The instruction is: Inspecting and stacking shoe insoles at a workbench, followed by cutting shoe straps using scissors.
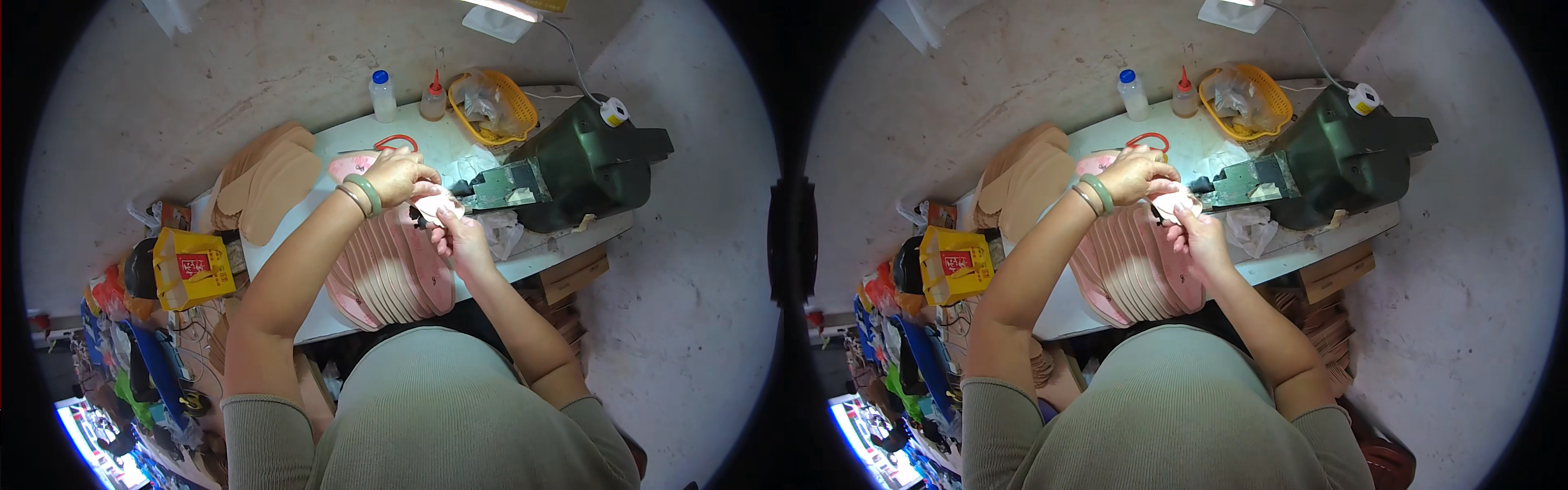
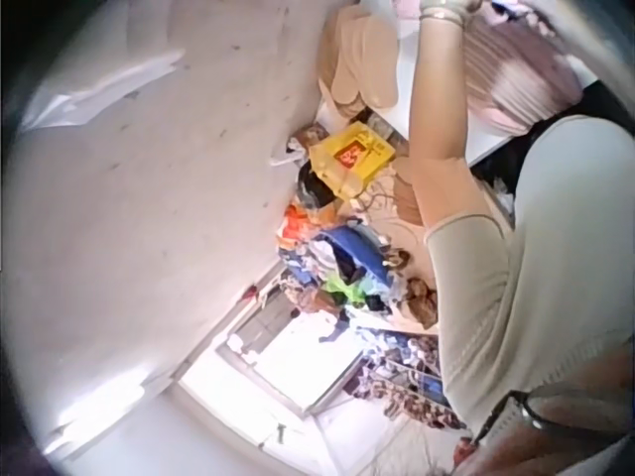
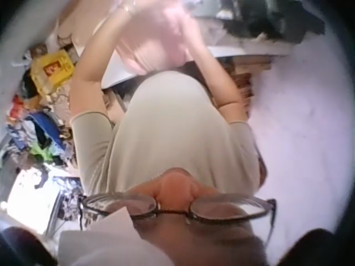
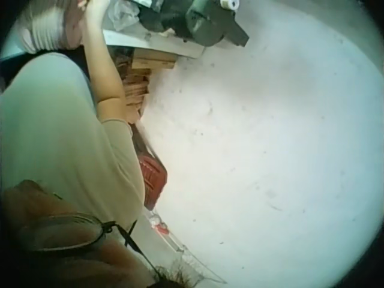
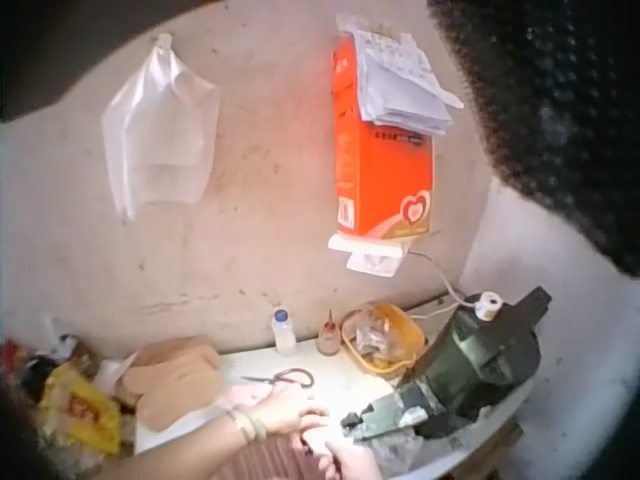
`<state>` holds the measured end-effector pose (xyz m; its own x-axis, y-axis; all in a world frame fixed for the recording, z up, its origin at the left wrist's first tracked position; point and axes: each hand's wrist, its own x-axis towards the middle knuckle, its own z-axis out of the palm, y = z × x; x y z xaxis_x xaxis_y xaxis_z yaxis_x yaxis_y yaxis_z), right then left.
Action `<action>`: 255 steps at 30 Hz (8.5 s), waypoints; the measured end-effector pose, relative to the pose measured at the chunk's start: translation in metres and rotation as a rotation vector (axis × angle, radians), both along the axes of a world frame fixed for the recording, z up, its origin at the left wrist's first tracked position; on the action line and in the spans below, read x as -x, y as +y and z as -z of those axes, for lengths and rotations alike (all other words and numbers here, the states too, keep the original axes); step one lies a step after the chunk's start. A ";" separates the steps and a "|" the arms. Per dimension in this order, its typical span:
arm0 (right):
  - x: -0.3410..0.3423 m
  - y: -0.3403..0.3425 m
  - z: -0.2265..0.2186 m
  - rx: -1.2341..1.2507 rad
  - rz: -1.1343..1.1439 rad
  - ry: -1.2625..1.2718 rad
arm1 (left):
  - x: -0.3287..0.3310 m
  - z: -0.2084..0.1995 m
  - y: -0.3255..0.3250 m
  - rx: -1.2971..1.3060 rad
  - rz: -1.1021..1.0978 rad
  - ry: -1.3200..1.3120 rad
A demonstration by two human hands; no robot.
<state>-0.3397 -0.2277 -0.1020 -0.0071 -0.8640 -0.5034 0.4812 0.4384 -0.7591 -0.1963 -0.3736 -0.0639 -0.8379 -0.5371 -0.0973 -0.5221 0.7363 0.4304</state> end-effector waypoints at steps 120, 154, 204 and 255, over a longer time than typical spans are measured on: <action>0.011 -0.004 -0.001 0.023 0.006 0.074 | -0.014 0.001 0.024 -0.330 -0.295 0.147; 0.018 0.064 0.020 0.216 -0.062 0.538 | 0.018 0.031 0.078 -0.268 -0.854 0.506; 0.024 0.100 0.030 0.202 -0.276 0.154 | 0.013 0.015 0.090 -0.293 -0.708 0.282; -0.019 0.040 0.007 0.417 -0.472 0.301 | -0.075 0.062 0.205 -1.274 -0.867 1.024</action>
<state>-0.3210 -0.1878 -0.1088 0.3293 -0.9299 -0.1638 0.0533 0.1915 -0.9801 -0.1216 -0.1688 -0.1257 -0.3873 -0.8140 -0.4329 0.2604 -0.5470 0.7956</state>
